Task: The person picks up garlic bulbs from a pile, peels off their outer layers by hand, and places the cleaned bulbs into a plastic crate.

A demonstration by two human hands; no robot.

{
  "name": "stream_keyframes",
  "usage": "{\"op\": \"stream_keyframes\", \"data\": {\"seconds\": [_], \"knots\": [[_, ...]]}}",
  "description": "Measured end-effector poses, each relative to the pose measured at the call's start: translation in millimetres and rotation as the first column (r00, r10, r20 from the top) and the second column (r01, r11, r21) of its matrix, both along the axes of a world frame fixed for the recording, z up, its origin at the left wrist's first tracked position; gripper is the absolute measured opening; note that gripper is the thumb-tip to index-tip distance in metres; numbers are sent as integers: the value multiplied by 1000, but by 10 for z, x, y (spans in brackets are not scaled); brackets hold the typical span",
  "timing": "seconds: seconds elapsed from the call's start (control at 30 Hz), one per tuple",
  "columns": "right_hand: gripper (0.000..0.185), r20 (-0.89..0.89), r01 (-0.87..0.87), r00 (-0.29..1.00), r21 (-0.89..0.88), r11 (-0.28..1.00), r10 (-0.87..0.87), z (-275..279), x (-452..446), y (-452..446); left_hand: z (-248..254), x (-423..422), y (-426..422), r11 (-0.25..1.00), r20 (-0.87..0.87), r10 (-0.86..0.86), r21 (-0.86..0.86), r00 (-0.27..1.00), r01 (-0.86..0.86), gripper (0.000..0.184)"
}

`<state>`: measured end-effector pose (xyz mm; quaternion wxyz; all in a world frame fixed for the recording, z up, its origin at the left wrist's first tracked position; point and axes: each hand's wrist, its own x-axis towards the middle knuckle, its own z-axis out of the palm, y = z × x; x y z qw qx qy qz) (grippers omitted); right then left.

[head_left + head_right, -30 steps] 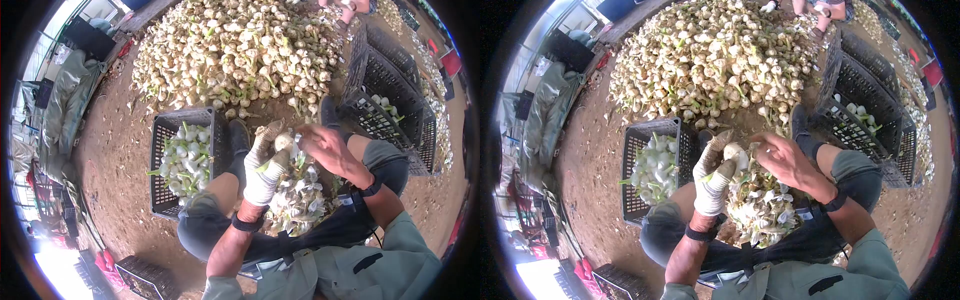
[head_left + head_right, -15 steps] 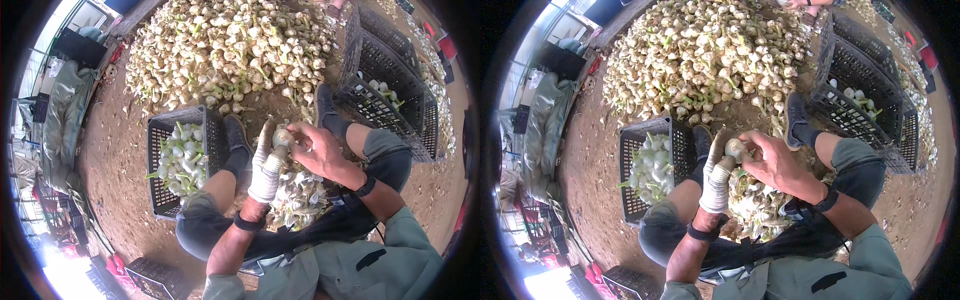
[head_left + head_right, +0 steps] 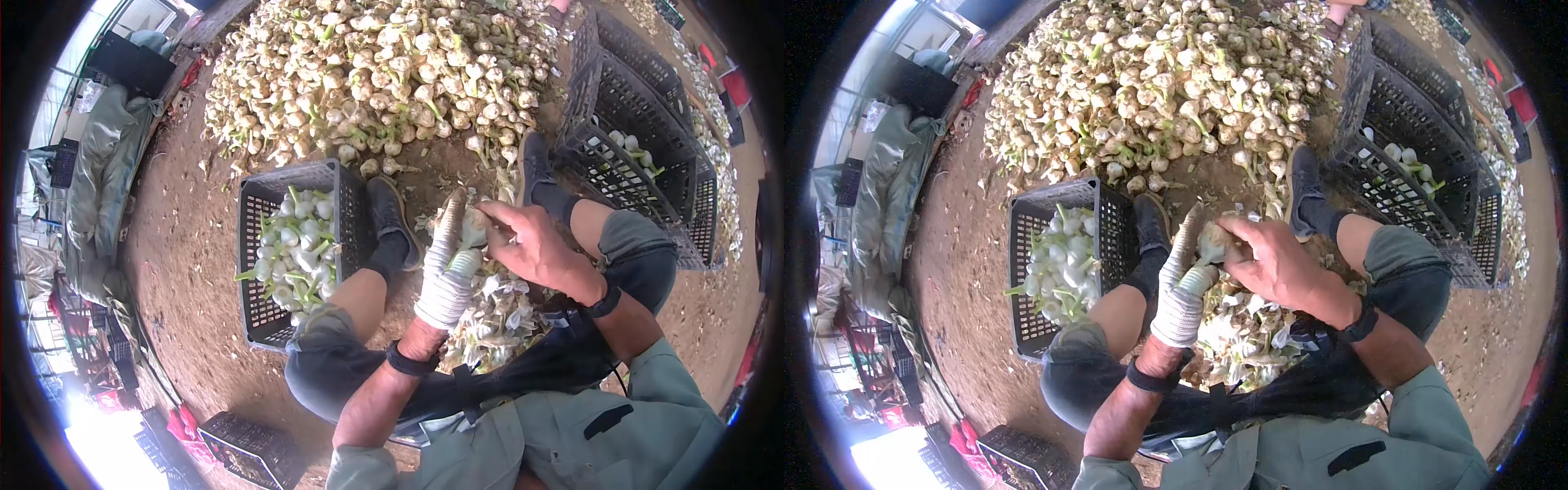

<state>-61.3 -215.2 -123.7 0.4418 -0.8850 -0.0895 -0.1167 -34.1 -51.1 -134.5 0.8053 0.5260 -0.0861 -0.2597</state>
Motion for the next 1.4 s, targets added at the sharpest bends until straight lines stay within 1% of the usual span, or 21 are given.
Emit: {"op": "stream_keyframes", "data": {"seconds": [0.03, 0.1, 0.27, 0.33, 0.43, 0.53, 0.6, 0.63, 0.7, 0.77, 0.8, 0.93, 1.0, 1.03, 1.1, 1.17, 1.23, 1.27, 1.33, 1.37, 1.4], "knots": [[38, -1, 1, 1000, 0, 1000, -1, 59, 1, -16, 49, 9, 9, 1000, -1, -1, 0, 1000, 1, 76], [36, -168, -31, 985, 58, 998, 40, 177, 6, -41, 147, 30, 35, 999, -135, -54, -6, 989, 53, 78], [33, -152, -39, 987, 39, 998, 45, 150, -20, -63, 57, 38, 27, 999, -64, -50, 12, 997, 51, 76], [32, -129, -42, 990, 63, 997, 49, 99, -27, -89, 92, 38, 14, 1000, -190, -26, -21, 981, 22, 76], [32, -184, -65, 980, 93, 994, 81, -16, -38, -160, 181, 48, 7, 994, -167, -40, -109, 985, 22, 75], [31, -219, -24, 975, 70, 997, 39, 24, -49, -107, 108, 77, 15, 994, -163, -15, -113, 986, -3, 74], [24, -216, 138, 971, 135, 981, -106, 103, -51, -59, 46, 101, 47, 989, -159, 3, -147, 987, -27, 72], [24, -218, 134, 971, 136, 982, -102, 126, -42, -42, 35, 108, 52, 982, -157, 15, -183, 987, -44, 70], [18, -59, 38, 998, 24, 999, -36, 151, -35, -20, 55, 88, 41, 992, -105, 42, -113, 994, -54, 67], [17, -74, 29, 997, 7, 1000, -29, 145, -37, -40, 51, 53, 23, 996, 5, -3, 86, 1000, 3, 65], [18, -85, 19, 996, -9, 1000, -19, 143, -38, -45, -14, 37, -12, 995, 60, 48, 82, 997, -53, 58], [20, -78, 12, 997, 15, 1000, -11, 79, -32, -26, -59, 64, 69, 998, 5, 40, 55, 999, -40, 50], [20, -113, 175, 975, -135, 975, -190, -42, -11, -68, -68, 96, 74, 997, -90, 45, -63, 995, -51, 49], [20, -112, 184, 974, -135, 974, -199, -52, -18, -87, -64, 90, 73, 997, -88, 36, -63, 995, -42, 49], [20, -88, 92, 991, -82, 992, -100, -69, -12, -115, -57, 61, 86, 1000, 18, -8, 10, 1000, 8, 54], [21, -73, 90, 993, -80, 993, -96, -80, 5, -104, 12, 45, 58, 996, 38, 13, 85, 999, -17, 52], [22, -316, 173, 938, 71, 982, -142, 28, -13, -106, -19, 61, 50, 999, 68, 39, 28, 997, -41, 55], [22, -316, 171, 938, 72, 983, -140, 32, -21, -101, -25, 59, 50, 998, 24, 65, 20, 998, -66, 56], [24, -295, 211, 947, 271, 939, -128, 35, -41, -72, -35, 82, 40, 996, 72, 81, 25, 994, -83, 55], [24, -295, 210, 947, 272, 939, -126, 68, -49, -46, -37, 92, 35, 995, 120, 92, 29, 989, -96, 54], [24, -177, 146, 977, 152, 978, -118, 127, -57, -7, -27, 87, 32, 995, 119, 91, 30, 989, -95, 54]]}}
